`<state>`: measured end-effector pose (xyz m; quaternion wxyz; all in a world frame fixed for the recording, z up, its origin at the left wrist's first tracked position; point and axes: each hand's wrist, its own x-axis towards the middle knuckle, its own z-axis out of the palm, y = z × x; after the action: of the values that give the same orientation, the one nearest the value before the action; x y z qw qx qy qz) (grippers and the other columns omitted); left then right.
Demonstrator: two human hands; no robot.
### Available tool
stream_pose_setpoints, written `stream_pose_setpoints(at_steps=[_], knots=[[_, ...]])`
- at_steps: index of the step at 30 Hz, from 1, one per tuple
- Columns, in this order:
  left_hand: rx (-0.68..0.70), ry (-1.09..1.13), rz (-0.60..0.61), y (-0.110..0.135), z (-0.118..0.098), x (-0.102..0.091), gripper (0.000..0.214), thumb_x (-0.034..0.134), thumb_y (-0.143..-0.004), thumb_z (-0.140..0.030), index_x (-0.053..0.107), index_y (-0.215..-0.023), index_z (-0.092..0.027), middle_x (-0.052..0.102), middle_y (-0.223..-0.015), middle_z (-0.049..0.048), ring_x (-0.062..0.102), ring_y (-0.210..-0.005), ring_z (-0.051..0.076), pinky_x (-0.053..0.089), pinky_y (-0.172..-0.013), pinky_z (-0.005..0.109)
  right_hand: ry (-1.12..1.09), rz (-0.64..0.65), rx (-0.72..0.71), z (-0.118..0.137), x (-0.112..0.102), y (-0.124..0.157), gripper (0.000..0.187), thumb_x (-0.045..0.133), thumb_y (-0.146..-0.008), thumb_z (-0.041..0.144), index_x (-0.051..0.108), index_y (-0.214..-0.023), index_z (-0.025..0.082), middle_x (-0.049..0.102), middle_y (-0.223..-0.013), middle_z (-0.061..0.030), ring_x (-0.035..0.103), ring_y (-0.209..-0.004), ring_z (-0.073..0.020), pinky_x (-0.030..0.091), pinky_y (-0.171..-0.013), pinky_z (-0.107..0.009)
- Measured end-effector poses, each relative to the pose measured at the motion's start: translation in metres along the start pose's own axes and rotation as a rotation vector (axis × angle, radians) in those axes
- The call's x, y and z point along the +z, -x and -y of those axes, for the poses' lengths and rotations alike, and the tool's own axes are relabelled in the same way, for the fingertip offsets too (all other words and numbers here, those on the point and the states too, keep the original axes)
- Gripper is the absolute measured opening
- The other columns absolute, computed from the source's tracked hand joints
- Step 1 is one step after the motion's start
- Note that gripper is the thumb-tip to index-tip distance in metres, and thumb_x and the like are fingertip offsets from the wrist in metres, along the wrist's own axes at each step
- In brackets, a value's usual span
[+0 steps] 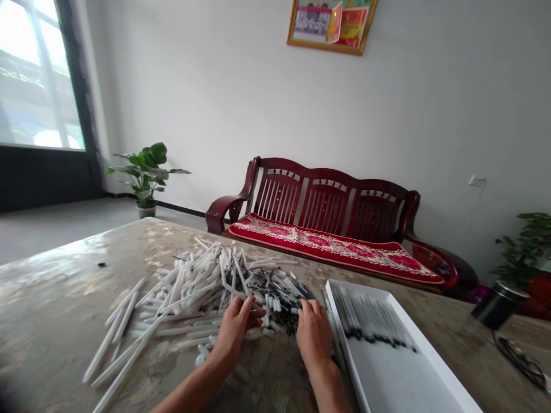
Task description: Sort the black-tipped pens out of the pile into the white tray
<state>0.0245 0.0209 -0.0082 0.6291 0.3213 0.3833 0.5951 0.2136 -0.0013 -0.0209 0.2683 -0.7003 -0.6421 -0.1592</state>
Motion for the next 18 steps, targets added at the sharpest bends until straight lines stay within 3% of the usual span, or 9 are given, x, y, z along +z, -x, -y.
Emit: stream_pose_setpoints(at_steps=[10,18], knots=[[0.055,-0.031,-0.031,-0.002,-0.001,0.000,0.036,0.072,-0.067,-0.047,0.057,-0.082,-0.018,0.066,-0.071,-0.0005,0.070,-0.063,0.018,0.055,-0.055,0.027,0.131,0.128,-0.038,0.022,-0.007,-0.006,0.025,0.050,-0.094,0.023,0.068,-0.112,0.025,0.068,-0.106,-0.0062,0.058,-0.098,-0.0235,0.041,-0.083,-0.033],[0.058,-0.019,-0.038,0.000,-0.003,0.000,0.036,0.073,-0.067,-0.046,0.057,-0.082,-0.018,0.065,-0.069,-0.0018,0.070,-0.062,0.017,0.055,-0.055,0.025,0.096,0.056,-0.079,0.028,0.001,-0.007,0.012,0.058,-0.090,0.024,0.069,-0.083,0.024,0.067,-0.088,-0.0047,0.058,-0.085,-0.0219,0.038,-0.075,-0.032]])
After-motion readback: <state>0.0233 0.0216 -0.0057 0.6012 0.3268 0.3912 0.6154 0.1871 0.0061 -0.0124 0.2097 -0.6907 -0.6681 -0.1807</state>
